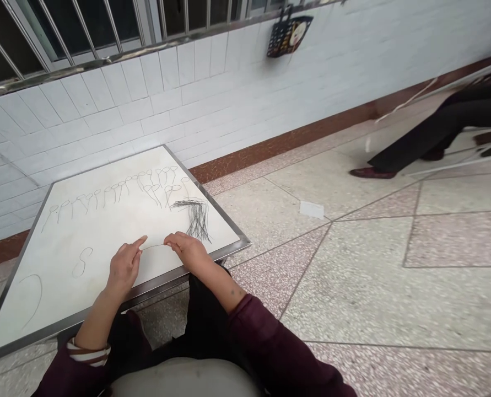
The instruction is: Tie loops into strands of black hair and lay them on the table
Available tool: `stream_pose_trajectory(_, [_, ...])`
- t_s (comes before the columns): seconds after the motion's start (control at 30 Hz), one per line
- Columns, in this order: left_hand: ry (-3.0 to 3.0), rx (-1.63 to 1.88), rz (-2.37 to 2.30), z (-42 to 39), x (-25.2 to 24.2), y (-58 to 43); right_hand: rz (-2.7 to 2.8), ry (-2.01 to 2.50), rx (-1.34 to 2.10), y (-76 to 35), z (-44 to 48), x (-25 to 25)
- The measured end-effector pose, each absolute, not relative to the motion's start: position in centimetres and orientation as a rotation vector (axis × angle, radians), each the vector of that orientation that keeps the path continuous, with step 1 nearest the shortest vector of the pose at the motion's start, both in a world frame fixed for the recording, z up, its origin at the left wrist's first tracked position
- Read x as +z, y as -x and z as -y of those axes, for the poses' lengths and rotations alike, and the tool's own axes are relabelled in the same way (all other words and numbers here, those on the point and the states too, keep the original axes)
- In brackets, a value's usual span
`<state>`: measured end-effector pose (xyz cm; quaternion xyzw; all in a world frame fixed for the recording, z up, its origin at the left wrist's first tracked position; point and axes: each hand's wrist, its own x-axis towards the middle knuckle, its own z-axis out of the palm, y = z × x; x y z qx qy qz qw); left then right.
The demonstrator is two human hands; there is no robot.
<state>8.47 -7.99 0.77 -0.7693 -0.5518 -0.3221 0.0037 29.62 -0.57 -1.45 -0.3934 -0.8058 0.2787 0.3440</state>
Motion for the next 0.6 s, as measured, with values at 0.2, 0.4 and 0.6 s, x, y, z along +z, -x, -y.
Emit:
stream_pose_trajectory(0.2, [2.574,-0.892,1.416,8.6,0.3,-7.5,2.211,0.99,0.641,-30.3,-0.1,-1.3])
stream_pose_trajectory(0.4, [2.605,-1.104,1.449,8.7,0.5,-7.3,2.193,0.942,0.713,-30.4,-0.8,-1.2])
stream_pose_trajectory(0.6, [2.429,-1.157,1.756,8.4,0.9,-6.4,2.103,1.019,0.698,-30.0,-1.3,-0.9])
